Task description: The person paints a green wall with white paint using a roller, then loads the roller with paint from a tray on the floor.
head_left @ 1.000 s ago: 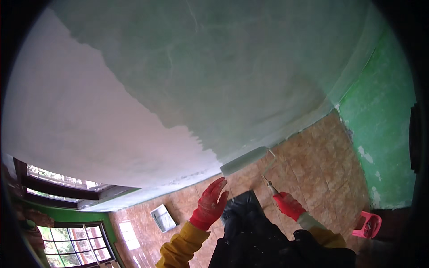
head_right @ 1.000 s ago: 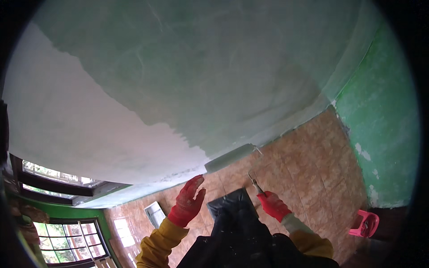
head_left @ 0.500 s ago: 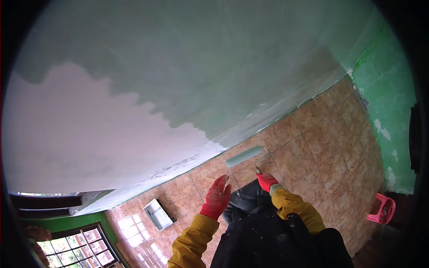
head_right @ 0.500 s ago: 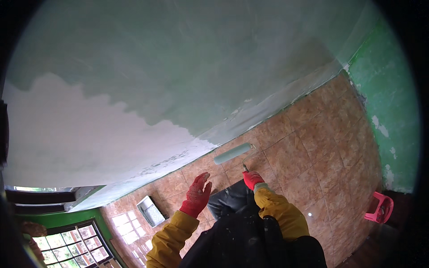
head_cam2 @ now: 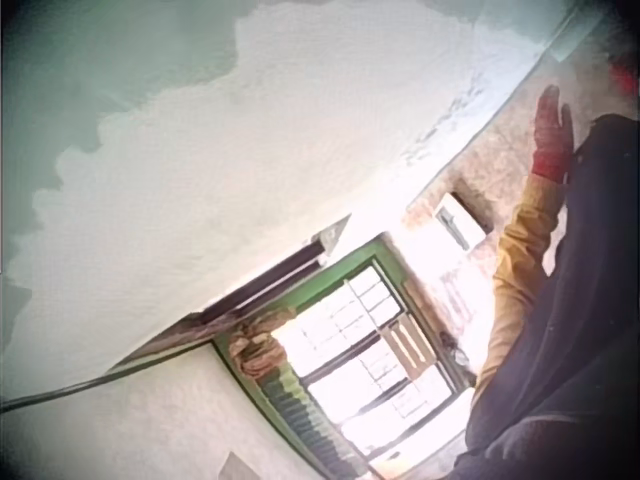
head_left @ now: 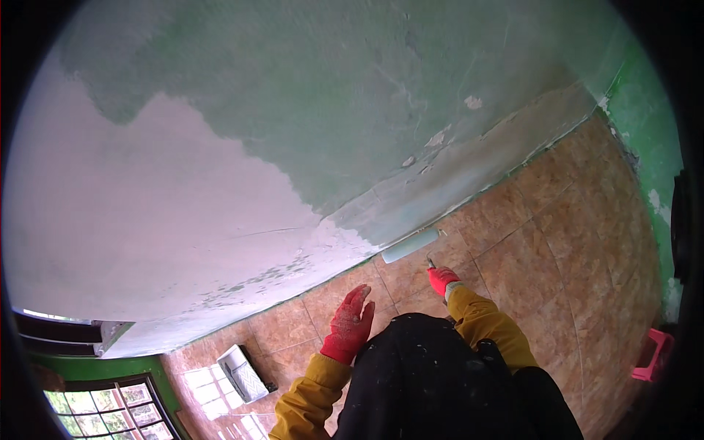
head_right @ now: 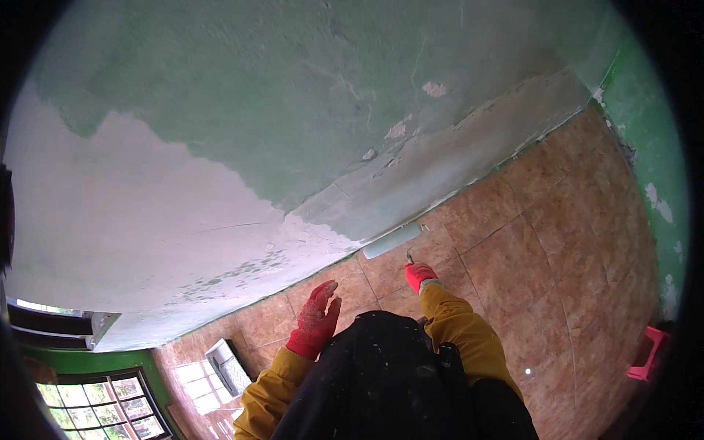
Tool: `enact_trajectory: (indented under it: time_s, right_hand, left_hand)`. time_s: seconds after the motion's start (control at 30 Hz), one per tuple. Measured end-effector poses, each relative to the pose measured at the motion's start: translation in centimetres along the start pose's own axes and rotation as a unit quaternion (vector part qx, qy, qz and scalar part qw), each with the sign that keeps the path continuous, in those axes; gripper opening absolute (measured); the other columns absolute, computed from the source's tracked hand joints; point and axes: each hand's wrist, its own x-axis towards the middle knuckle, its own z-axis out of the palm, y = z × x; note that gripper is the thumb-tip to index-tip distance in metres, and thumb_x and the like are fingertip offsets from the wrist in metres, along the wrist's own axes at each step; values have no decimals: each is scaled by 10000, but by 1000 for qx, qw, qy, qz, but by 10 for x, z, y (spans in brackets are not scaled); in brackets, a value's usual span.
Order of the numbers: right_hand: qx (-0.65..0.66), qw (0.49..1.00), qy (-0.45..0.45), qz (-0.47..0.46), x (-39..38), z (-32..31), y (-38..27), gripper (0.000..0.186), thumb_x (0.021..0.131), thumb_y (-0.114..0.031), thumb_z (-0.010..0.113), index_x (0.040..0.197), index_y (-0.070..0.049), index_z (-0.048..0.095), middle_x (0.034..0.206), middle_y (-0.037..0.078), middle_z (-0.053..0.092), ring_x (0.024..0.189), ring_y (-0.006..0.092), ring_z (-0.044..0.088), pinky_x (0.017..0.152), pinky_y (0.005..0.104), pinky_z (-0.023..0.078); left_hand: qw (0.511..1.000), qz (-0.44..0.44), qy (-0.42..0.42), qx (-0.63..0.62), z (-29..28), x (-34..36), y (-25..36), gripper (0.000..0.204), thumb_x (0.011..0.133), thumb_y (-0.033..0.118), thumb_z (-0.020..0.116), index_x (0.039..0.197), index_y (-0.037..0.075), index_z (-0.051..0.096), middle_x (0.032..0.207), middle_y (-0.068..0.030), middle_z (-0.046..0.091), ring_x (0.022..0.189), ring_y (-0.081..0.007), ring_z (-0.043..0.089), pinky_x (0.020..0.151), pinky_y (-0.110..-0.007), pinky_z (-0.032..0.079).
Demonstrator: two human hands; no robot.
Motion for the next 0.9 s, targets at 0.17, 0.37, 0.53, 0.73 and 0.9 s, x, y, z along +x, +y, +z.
enact_trajectory:
  time_s: [0.17,0.37,0.53,0.73,0.9]
  right_hand:
    - [-7,1000,-23,6,37,10,2,499,963,-404,371,975,-8,674,967,242,657,954,391,632,808,503,498]
    - [217,969,16,119,-16,-24,-30,579,920,-502,411,969,15,669,960,283,641,1008,429,595,837,489,476]
    - [273,954,31,124,-128,-125,-60,580,917,-520,419,920,10,653,900,271,649,946,434,606,786,495,465]
    - [317,936,67,135,-308,-317,-149,580,909,-566,420,884,-29,637,891,227,658,934,413,619,788,497,472]
    - [283,948,122,74,-428,-458,-250,474,920,-504,457,907,-53,603,912,224,651,866,469,600,758,512,481]
  left_hand:
    - [999,27,20,-3,12,10,-16,325,889,120,609,1201,37,569,1208,-179,589,1126,-336,571,946,-380,468]
    - [998,50,31,-4,6,-4,-14,332,866,60,652,1186,38,570,1172,-149,600,987,-249,615,841,-328,506]
    - [998,1,-43,-41,-30,-8,66,327,901,112,623,1216,40,569,1203,-164,586,1093,-272,593,896,-338,498]
    - [990,35,-112,-71,-131,18,241,348,928,178,590,1254,62,562,1246,-164,578,1166,-311,553,965,-369,457]
    - [979,190,-72,19,-229,20,346,405,901,136,597,1294,70,525,1271,-169,560,1156,-339,549,962,-399,470]
